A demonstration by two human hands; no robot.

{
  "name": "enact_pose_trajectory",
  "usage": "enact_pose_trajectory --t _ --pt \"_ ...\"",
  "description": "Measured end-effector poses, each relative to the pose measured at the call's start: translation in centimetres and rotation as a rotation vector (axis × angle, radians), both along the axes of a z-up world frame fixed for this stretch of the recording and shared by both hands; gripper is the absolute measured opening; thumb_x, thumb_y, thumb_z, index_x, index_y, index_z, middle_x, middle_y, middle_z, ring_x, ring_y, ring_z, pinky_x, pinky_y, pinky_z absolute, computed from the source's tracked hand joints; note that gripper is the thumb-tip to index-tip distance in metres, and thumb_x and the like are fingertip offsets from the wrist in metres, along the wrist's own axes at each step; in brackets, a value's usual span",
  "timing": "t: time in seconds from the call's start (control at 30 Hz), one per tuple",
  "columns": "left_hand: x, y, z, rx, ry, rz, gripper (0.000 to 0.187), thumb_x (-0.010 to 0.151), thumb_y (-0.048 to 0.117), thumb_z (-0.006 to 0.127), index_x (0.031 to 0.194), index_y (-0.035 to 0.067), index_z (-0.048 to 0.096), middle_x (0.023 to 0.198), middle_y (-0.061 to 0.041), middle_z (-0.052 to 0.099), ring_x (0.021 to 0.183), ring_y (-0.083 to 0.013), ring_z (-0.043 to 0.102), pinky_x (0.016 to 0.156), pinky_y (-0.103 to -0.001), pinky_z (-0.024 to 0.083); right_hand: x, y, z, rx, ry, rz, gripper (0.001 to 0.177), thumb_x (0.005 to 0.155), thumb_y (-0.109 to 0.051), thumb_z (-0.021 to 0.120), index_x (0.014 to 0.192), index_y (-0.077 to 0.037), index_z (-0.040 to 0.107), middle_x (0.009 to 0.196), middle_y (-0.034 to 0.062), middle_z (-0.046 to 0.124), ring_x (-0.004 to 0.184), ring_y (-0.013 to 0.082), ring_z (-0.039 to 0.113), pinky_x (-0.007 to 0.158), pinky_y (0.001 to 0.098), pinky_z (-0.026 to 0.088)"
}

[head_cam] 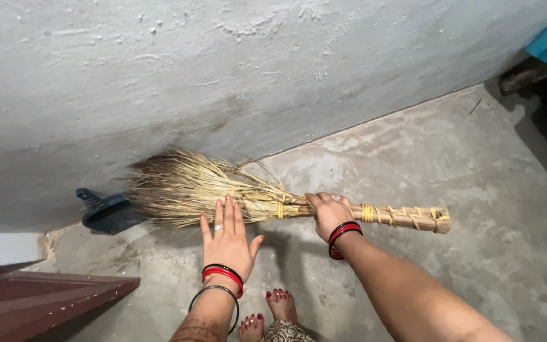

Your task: The person sweeps white paper scraps off a concrete floor using a grass broom and a dustpan. They gather the scraps by hand and move them into the pan.

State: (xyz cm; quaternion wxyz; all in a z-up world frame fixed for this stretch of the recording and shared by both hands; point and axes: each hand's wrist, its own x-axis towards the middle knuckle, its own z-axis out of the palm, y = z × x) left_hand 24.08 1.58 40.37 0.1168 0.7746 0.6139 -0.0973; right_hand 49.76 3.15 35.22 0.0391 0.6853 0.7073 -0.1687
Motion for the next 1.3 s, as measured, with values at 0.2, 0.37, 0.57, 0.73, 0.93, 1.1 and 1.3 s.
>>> enact_pose_trajectory --t 0.2,0.37,0.57,0.73,0.93,1.1,1.3 --pt "0.8 -0.5 1.7 -0.041 0.024 -0.025 0.092 0.095 0.062 0.045 0.158 0.002 0.017 0.169 -0.011 0.005 0.156 -0.0274 0.002 0.123 -0.056 0.003 0.7 -0.7 1.5 -0.041 0.003 -0.039 0.062 0.083 -0.004 0.061 0.142 -0.020 0.054 0.133 0.0087 0.062 0.128 0.0288 0.055 0.105 0.0466 0.036" --pt "1.3 -1.0 2.9 -0.077 0.041 -0.046 0.091 0.096 0.062 0.044 0.158 0.003 0.016 0.169 -0.012 0.003 0.155 -0.0274 0.001 0.122 -0.057 0.003 1.0 -1.7 2.6 -0.049 0.010 -0.066 0.061 0.084 -0.005 0.062 0.142 -0.020 0.054 0.131 0.0099 0.062 0.127 0.0283 0.056 0.104 0.0463 0.036" --pt "1.7 -1.6 4.0 -0.079 0.041 -0.067 0.091 0.095 0.062 0.045 0.159 0.003 0.016 0.170 -0.012 0.003 0.155 -0.0279 0.001 0.122 -0.057 0.004 1.3 -3.0 4.5 -0.094 -0.003 -0.110 0.059 0.083 -0.005 0.061 0.139 -0.023 0.056 0.128 0.0076 0.064 0.127 0.0271 0.056 0.105 0.0461 0.037" --pt "2.1 -1.6 4.9 -0.081 0.042 -0.087 0.091 0.095 0.062 0.046 0.159 0.004 0.015 0.169 -0.012 0.003 0.155 -0.0278 0.000 0.122 -0.057 0.003 2.1 -3.9 5.3 -0.073 -0.017 -0.131 0.057 0.083 -0.004 0.060 0.136 -0.024 0.058 0.127 0.0066 0.064 0.127 0.0265 0.057 0.105 0.0471 0.037" --pt "2.5 -1.4 6.0 -0.077 0.043 -0.110 0.091 0.096 0.062 0.045 0.159 0.004 0.015 0.169 -0.012 0.003 0.155 -0.0277 0.001 0.122 -0.057 0.003 2.9 -4.2 5.9 -0.042 -0.038 -0.150 0.057 0.081 -0.002 0.060 0.134 -0.024 0.060 0.127 0.0061 0.065 0.127 0.0272 0.057 0.105 0.0478 0.037" --pt "2.7 -1.2 6.5 -0.066 0.058 -0.142 0.090 0.096 0.062 0.045 0.159 0.004 0.015 0.169 -0.012 0.003 0.156 -0.0275 0.000 0.123 -0.057 0.002 3.0 -4.4 7.0 -0.132 -0.049 -0.186 0.057 0.083 -0.004 0.060 0.136 -0.025 0.058 0.127 0.0054 0.065 0.125 0.0258 0.058 0.106 0.0471 0.037" --pt "3.0 -1.4 6.7 -0.097 0.054 -0.151 0.090 0.097 0.063 0.043 0.159 0.004 0.014 0.169 -0.011 0.002 0.155 -0.0272 0.000 0.123 -0.056 0.001 3.4 -5.0 7.1 -0.119 -0.053 -0.200 0.059 0.083 -0.001 0.058 0.137 -0.024 0.058 0.128 0.0061 0.065 0.123 0.0253 0.060 0.106 0.0487 0.036"
